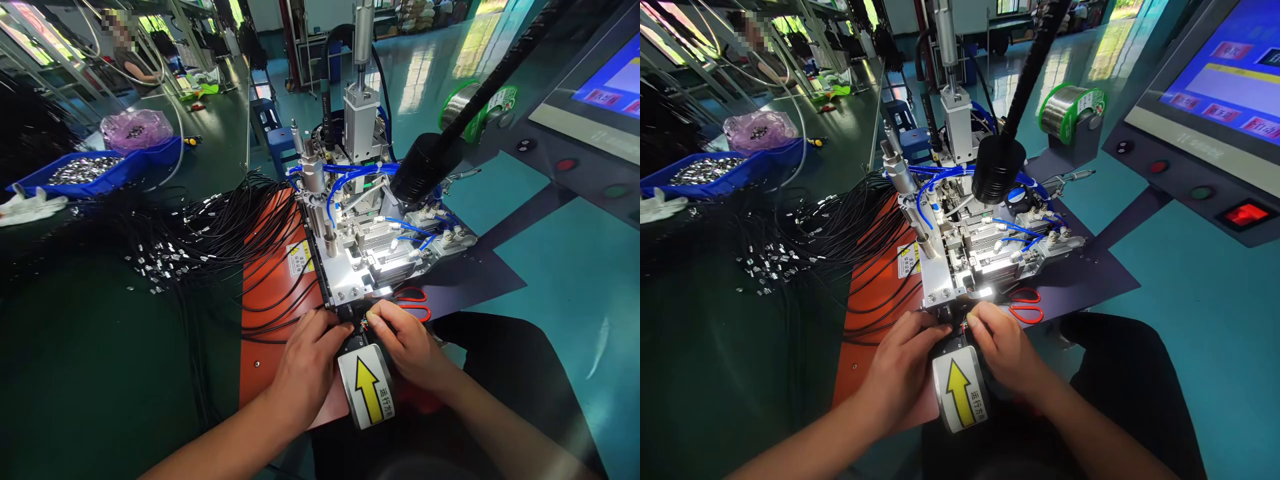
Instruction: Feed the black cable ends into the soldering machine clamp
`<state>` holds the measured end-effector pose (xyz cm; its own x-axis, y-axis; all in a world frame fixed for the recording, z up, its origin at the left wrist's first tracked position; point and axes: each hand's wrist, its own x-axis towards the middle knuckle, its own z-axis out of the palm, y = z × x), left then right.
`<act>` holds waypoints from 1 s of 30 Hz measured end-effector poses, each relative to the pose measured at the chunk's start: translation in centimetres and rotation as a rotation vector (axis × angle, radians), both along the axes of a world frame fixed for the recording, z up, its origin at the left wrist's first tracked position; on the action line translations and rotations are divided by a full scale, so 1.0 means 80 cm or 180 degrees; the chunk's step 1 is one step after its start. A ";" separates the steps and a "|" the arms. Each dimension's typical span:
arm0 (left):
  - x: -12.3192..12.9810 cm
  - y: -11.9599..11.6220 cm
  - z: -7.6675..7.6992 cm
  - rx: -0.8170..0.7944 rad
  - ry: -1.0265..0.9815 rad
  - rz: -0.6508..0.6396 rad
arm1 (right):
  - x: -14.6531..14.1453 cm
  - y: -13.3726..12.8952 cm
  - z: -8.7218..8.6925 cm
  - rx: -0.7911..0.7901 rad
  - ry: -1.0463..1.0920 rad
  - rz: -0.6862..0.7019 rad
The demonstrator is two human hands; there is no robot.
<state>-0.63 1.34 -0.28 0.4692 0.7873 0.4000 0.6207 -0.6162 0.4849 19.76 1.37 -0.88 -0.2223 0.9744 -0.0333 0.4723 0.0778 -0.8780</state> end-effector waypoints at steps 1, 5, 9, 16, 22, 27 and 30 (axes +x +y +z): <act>0.000 0.000 0.000 0.0003 0.0008 -0.0013 | 0.000 -0.001 -0.001 0.0009 -0.0002 0.0000; 0.000 0.000 0.000 0.0009 0.0009 -0.0054 | -0.001 -0.001 0.000 0.0028 -0.0017 -0.0007; -0.002 0.000 0.000 -0.0036 -0.0019 -0.0100 | -0.002 0.000 0.001 0.0023 -0.0020 -0.0030; -0.002 0.000 -0.001 -0.0016 0.0003 -0.0075 | 0.000 -0.001 -0.005 0.0044 -0.0008 -0.0025; -0.001 -0.001 0.000 -0.0023 0.0055 -0.0033 | 0.000 0.002 -0.001 0.0065 0.0003 -0.0013; 0.000 0.000 0.000 -0.0048 0.0026 -0.0037 | 0.001 0.001 0.000 0.0119 -0.0025 0.0001; -0.001 0.000 0.000 -0.0060 -0.0039 -0.0054 | 0.001 0.000 -0.001 0.0135 -0.0030 -0.0016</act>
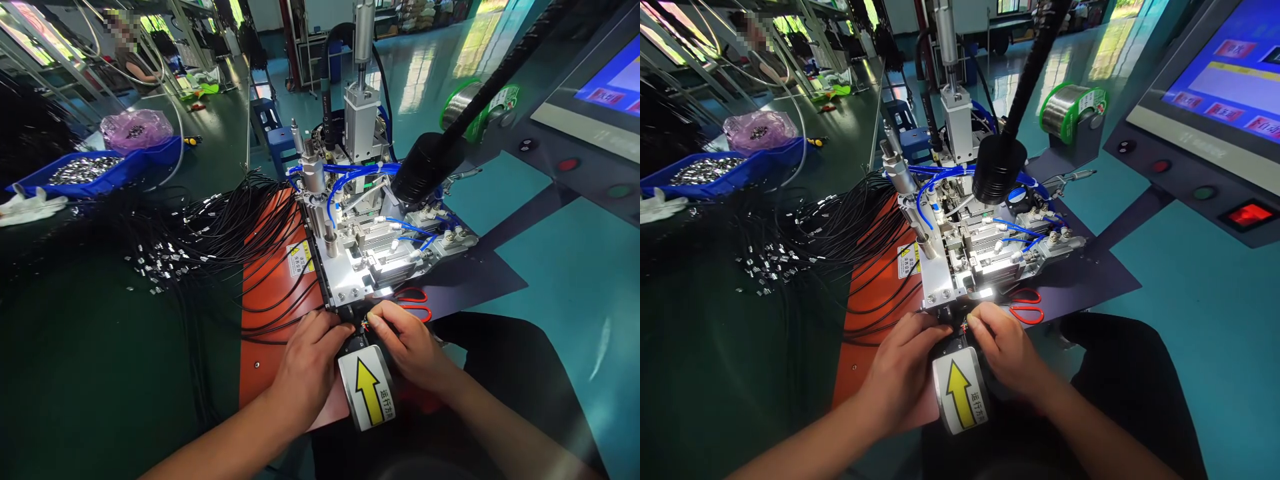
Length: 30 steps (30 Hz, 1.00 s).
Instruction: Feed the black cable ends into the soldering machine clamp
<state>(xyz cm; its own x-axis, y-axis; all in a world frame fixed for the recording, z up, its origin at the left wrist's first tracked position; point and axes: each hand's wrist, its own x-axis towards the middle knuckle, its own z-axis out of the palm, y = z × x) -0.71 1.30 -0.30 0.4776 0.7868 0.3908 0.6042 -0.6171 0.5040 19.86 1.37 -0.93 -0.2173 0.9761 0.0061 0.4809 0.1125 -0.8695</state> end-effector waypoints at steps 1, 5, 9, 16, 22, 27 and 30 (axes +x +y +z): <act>0.000 0.000 0.000 -0.0015 -0.0006 -0.0004 | 0.000 0.000 0.000 0.0007 0.0003 0.0001; 0.000 -0.001 -0.001 -0.0032 0.0008 0.0004 | -0.001 0.000 -0.001 0.0008 0.0009 -0.0018; 0.001 -0.001 0.002 -0.0006 0.0009 0.0020 | 0.000 0.000 0.000 -0.0015 -0.0003 -0.0012; 0.001 0.000 0.004 0.0065 0.0015 0.0028 | 0.000 -0.001 0.000 0.0034 -0.0008 0.0015; 0.003 0.001 0.006 0.0071 0.0067 0.0047 | -0.001 -0.001 0.001 0.0007 -0.0006 0.0026; 0.004 -0.001 0.005 0.0122 0.0155 0.0044 | -0.001 0.000 -0.001 0.0005 -0.0008 -0.0004; 0.002 -0.002 0.004 0.0107 0.0176 0.0007 | 0.000 0.000 -0.001 -0.0033 -0.0019 -0.0002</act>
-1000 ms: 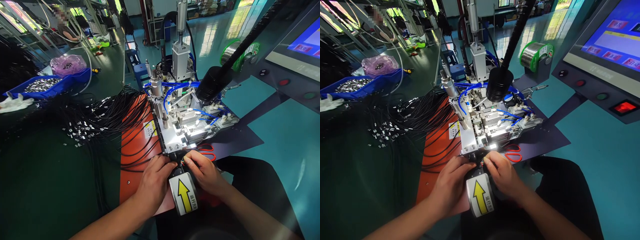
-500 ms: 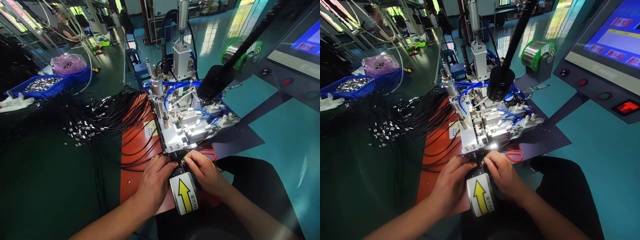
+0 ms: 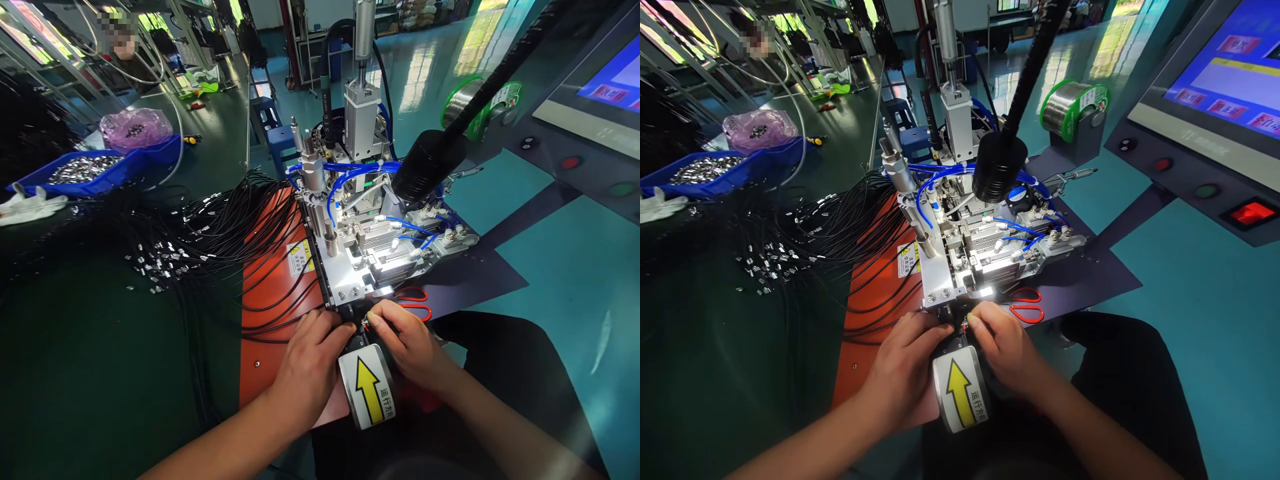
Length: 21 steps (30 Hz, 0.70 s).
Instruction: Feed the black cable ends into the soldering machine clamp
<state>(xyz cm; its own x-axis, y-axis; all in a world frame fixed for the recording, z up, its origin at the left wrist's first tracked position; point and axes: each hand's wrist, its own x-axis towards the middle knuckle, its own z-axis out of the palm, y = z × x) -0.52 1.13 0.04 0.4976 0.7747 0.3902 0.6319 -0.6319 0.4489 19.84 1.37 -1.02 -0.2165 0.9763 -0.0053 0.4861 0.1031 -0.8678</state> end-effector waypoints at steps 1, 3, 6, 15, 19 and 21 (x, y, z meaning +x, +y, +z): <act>-0.001 -0.001 0.000 -0.0014 0.0027 -0.0015 | 0.000 0.000 0.000 -0.0013 0.0002 0.0006; -0.002 -0.001 -0.001 -0.0053 0.0141 -0.0029 | 0.001 -0.001 0.001 -0.0030 0.0017 0.0033; -0.004 -0.001 -0.003 -0.0069 0.0299 -0.0040 | 0.002 0.000 0.002 -0.0024 0.0022 0.0049; -0.003 -0.002 -0.003 -0.0086 0.0458 -0.0146 | 0.002 0.000 0.002 -0.0014 0.0108 0.0029; -0.002 -0.004 -0.001 0.0020 0.0502 -0.0130 | 0.002 0.000 0.002 -0.0085 0.0113 0.0042; -0.001 -0.004 -0.001 0.0028 0.0513 -0.0143 | 0.002 0.000 0.003 -0.0090 0.0103 0.0034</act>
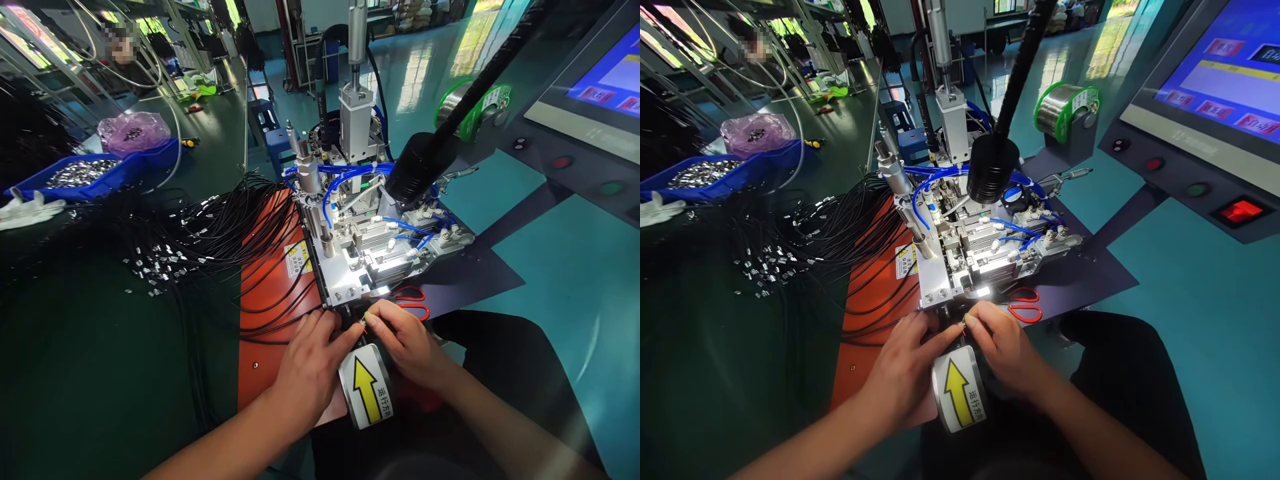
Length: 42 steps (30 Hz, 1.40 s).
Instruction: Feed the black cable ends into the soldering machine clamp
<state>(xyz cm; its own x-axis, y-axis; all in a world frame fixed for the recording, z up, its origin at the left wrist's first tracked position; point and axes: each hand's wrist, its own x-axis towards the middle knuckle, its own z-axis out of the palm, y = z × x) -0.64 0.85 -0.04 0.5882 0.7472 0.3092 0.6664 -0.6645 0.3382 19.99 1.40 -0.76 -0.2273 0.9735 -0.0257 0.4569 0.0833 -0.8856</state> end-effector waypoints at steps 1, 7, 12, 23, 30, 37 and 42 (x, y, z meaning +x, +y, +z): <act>0.000 0.000 0.000 -0.0011 0.0001 0.0002 | 0.000 0.000 0.000 0.0005 -0.0011 -0.0006; 0.000 0.002 0.002 -0.0113 -0.0069 -0.0007 | -0.005 -0.002 0.002 0.0133 -0.0089 -0.0099; 0.001 0.001 0.005 -0.0064 0.0000 -0.0040 | -0.007 -0.004 -0.001 0.0243 -0.0159 -0.0187; -0.002 0.000 -0.002 -0.0083 -0.0138 0.0014 | -0.008 -0.001 0.001 0.0100 -0.0269 -0.0231; -0.002 -0.001 -0.001 -0.0125 -0.0135 -0.0008 | 0.006 -0.021 0.011 -0.0543 -0.0050 -0.0544; -0.003 0.000 -0.004 -0.0145 -0.0173 0.0010 | -0.008 -0.021 0.019 -0.0840 0.0076 -0.0577; -0.003 -0.001 -0.005 -0.0191 -0.0181 0.0027 | -0.007 -0.020 0.022 -0.0565 -0.0154 -0.0551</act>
